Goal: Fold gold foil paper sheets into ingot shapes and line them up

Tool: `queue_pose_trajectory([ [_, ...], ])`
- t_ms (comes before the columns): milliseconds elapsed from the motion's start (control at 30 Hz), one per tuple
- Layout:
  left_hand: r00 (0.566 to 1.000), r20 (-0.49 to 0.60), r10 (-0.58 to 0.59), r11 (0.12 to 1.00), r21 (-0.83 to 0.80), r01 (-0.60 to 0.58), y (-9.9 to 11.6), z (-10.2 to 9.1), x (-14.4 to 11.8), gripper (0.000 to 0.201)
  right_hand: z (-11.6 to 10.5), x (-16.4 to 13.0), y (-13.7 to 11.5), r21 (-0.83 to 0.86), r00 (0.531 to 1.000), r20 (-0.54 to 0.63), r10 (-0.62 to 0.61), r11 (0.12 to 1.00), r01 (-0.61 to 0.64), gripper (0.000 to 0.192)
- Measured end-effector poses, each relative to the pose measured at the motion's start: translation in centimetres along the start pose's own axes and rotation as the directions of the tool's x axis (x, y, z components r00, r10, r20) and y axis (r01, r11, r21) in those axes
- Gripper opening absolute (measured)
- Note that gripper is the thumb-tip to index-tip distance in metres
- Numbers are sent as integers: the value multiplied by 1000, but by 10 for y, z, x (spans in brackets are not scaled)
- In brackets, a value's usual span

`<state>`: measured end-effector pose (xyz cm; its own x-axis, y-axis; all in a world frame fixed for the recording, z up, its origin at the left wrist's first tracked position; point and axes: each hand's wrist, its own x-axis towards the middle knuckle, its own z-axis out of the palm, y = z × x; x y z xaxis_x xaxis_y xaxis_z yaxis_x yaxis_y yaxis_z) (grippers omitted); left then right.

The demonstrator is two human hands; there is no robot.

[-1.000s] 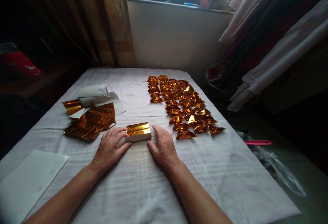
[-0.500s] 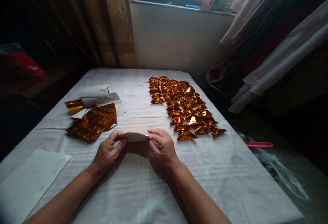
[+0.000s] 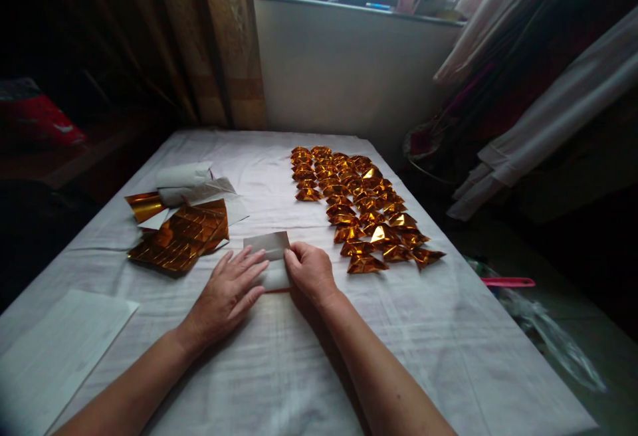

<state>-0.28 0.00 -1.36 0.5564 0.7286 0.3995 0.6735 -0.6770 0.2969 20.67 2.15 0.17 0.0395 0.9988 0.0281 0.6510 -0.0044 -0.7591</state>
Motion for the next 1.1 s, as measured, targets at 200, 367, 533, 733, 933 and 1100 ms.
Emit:
queue_pose_trajectory([
  [200, 983, 181, -42, 994, 105, 23, 6, 5, -3, 57, -4, -1, 4, -44, 999, -20, 33, 998, -34, 39],
  [367, 985, 144, -96, 988, 133, 77, 7, 7, -4, 50, -11, -18, 16, 65, 993, 102, -56, 997, 49, 45],
  [533, 984, 131, -118, 987, 125, 102, 9, 6, -3, 45, -7, -34, 23, -23, 959, 58, -278, 960, 280, 50],
  [733, 986, 122, -114, 991, 86, 104, 9, 2, -3, 38, -11, -35, 15, -325, 904, 109, -414, 844, 426, 24],
  [933, 990, 83, -110, 994, -1, 110, 9, -3, -4, 28, -18, -31, 14, -354, 833, 157, -531, 757, 550, 13],
  [1100, 987, 59, -150, 986, -64, 154, 7, -7, -1, 26, -16, -20, 12, -204, 852, 189, -488, 829, 520, 16],
])
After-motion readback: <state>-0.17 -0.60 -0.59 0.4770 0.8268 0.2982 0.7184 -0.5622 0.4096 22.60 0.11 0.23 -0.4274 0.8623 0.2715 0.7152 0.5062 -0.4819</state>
